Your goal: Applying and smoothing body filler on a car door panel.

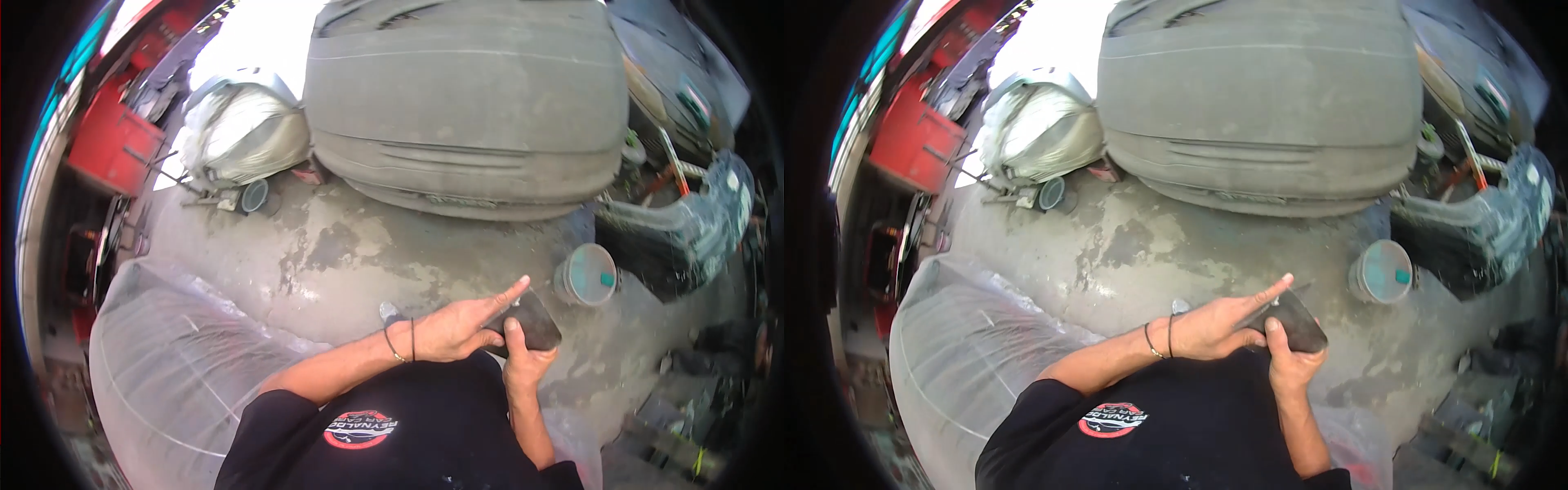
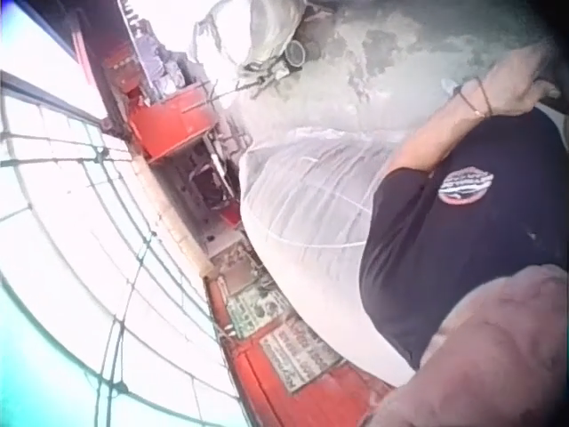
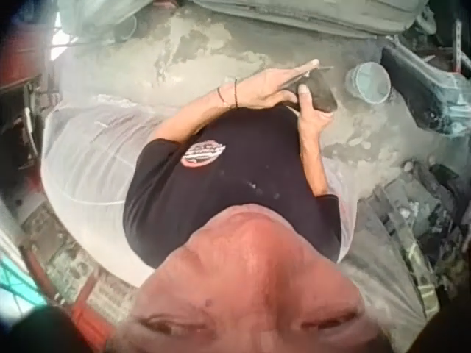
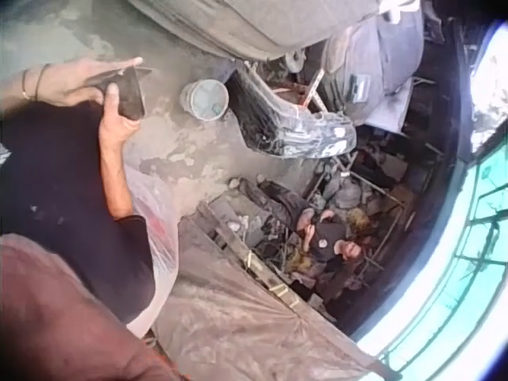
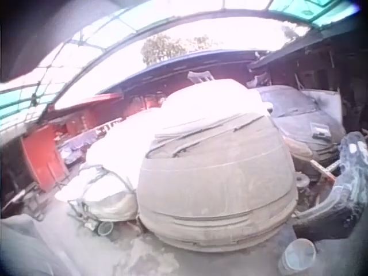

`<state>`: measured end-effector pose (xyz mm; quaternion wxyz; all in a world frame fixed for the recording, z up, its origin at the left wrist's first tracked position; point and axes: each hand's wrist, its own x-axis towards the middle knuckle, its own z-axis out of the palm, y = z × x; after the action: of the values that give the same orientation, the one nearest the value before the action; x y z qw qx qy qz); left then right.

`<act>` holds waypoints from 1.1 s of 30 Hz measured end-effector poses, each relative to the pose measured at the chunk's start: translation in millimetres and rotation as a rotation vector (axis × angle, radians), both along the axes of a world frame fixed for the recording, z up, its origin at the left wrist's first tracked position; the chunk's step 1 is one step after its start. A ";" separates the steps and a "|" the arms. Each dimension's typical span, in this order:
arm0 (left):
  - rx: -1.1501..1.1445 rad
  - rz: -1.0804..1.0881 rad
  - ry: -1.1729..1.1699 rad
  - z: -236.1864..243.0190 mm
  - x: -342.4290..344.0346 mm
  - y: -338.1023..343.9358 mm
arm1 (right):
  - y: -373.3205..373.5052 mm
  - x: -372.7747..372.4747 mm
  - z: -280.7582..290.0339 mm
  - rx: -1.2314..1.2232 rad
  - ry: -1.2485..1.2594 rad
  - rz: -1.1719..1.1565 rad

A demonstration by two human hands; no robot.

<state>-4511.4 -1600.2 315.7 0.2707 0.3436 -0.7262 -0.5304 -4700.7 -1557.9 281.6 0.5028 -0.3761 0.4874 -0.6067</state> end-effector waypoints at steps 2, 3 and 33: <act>0.132 0.021 -0.069 -4.0 56.1 10.1 | -5.9 37.9 4.6 -0.006 0.143 0.159; 0.113 0.010 -0.038 -7.9 85.3 11.9 | -14.1 57.0 5.1 -0.055 0.211 0.291; -0.541 1.808 -0.333 -34.5 711.0 166.9 | -33.1 865.5 5.9 0.137 -0.169 1.330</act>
<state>-3800.4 -1433.3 281.2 0.5412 0.7709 -0.3135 0.1206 -3835.2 -1591.0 287.5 0.8284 -0.5149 0.1485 -0.1631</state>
